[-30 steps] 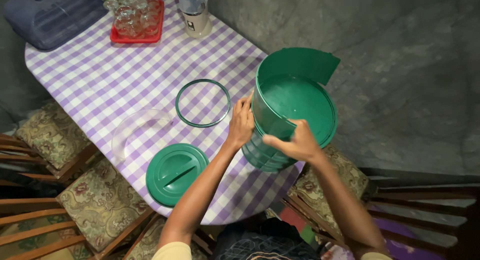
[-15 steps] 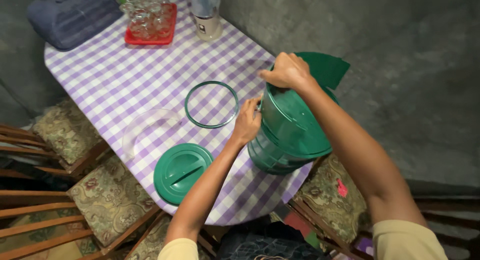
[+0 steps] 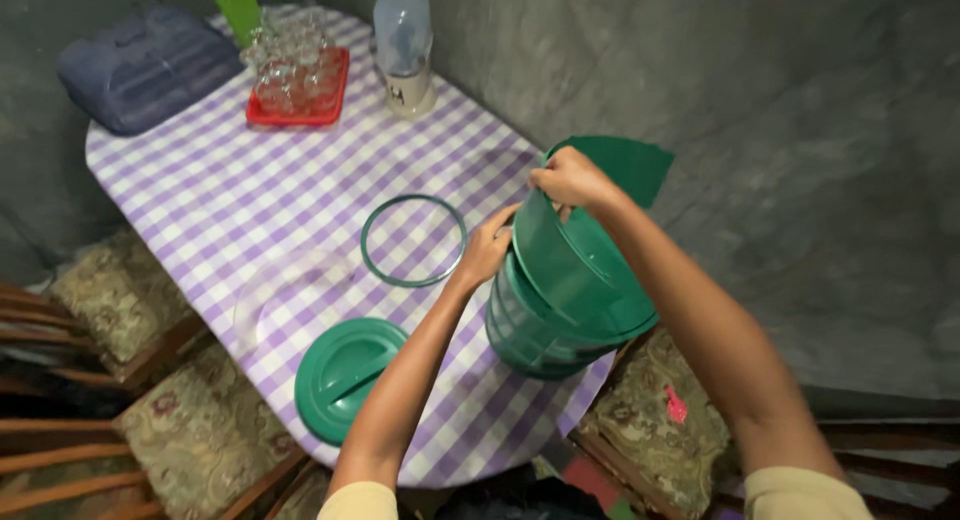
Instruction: The person disassembles a green cylindrical container on a table by removing the lid, a clear plastic ring, and a green plastic band. The person then removes the main body and places the parts on the table.
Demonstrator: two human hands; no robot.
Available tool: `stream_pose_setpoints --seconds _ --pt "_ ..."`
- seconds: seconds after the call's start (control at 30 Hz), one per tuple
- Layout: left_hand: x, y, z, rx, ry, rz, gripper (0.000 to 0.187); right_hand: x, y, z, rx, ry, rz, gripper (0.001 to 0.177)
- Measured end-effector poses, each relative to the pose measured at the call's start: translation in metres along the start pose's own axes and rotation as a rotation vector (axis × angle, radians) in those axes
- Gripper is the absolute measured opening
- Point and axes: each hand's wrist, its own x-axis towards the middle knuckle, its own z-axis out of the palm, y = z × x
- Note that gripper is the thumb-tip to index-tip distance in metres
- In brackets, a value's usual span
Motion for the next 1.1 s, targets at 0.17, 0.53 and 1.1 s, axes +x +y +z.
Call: stream_pose_setpoints --seconds 0.17,0.53,1.1 --pt "0.018 -0.018 0.002 -0.019 -0.038 -0.049 0.046 -0.006 -0.002 -0.007 -0.018 0.040 -0.051 0.034" --pt "0.058 -0.063 0.020 -0.360 -0.257 -0.096 0.037 -0.023 -0.021 -0.009 -0.013 -0.069 -0.018 0.036" --pt "0.020 0.044 -0.008 -0.121 0.283 -0.004 0.046 -0.014 0.001 -0.032 0.201 0.216 0.033 0.032"
